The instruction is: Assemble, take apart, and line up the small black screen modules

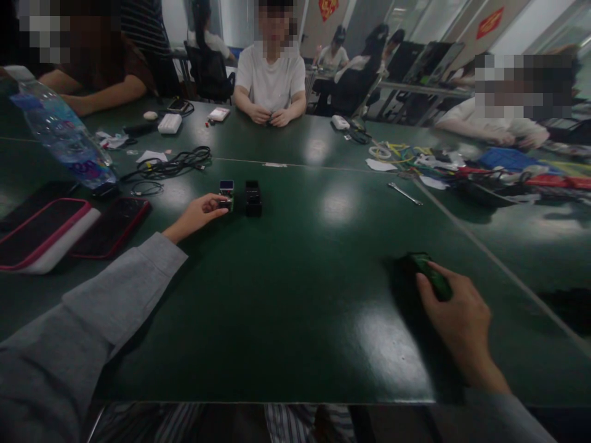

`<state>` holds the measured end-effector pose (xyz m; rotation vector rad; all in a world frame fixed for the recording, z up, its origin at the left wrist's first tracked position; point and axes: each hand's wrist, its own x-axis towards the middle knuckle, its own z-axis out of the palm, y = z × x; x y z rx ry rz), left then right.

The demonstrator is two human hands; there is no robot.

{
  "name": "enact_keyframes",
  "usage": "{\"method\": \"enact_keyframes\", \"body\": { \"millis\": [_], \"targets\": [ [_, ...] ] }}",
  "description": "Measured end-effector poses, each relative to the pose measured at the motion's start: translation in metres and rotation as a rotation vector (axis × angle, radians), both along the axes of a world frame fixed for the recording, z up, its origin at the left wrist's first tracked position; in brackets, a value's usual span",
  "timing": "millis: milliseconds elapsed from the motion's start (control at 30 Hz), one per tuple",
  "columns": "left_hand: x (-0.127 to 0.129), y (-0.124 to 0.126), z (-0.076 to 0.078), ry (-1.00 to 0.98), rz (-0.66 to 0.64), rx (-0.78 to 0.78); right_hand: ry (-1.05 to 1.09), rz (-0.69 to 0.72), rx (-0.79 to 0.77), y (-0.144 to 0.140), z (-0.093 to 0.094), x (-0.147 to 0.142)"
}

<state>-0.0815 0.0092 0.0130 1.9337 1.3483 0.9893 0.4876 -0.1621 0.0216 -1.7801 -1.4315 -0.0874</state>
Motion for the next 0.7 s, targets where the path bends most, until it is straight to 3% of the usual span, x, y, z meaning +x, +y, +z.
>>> {"method": "enact_keyframes", "body": {
  "millis": [67, 233, 300, 400, 533, 700],
  "targets": [
    [0.0, -0.001, 0.002, 0.006, -0.001, 0.002, -0.141, 0.203, -0.049, 0.014, 0.001, -0.059],
    [0.0, 0.001, -0.001, -0.012, -0.017, 0.024, -0.247, 0.893, -0.091, 0.056, 0.015, -0.213],
    [0.0, 0.003, -0.004, -0.037, -0.016, 0.042, -0.3, 1.057, -0.093, 0.072, 0.018, -0.265],
    [0.001, 0.004, -0.007, -0.086, -0.035, 0.041, -0.333, 1.179, -0.044, 0.086, 0.018, -0.32],
    [0.002, 0.004, -0.006, -0.117, -0.05, 0.025, -0.212, 1.187, 0.029, 0.097, 0.014, -0.336],
    [0.001, 0.001, -0.002, -0.072, -0.049, 0.015, -0.14, 0.888, 0.138, 0.13, 0.007, -0.298]
  ]
}}
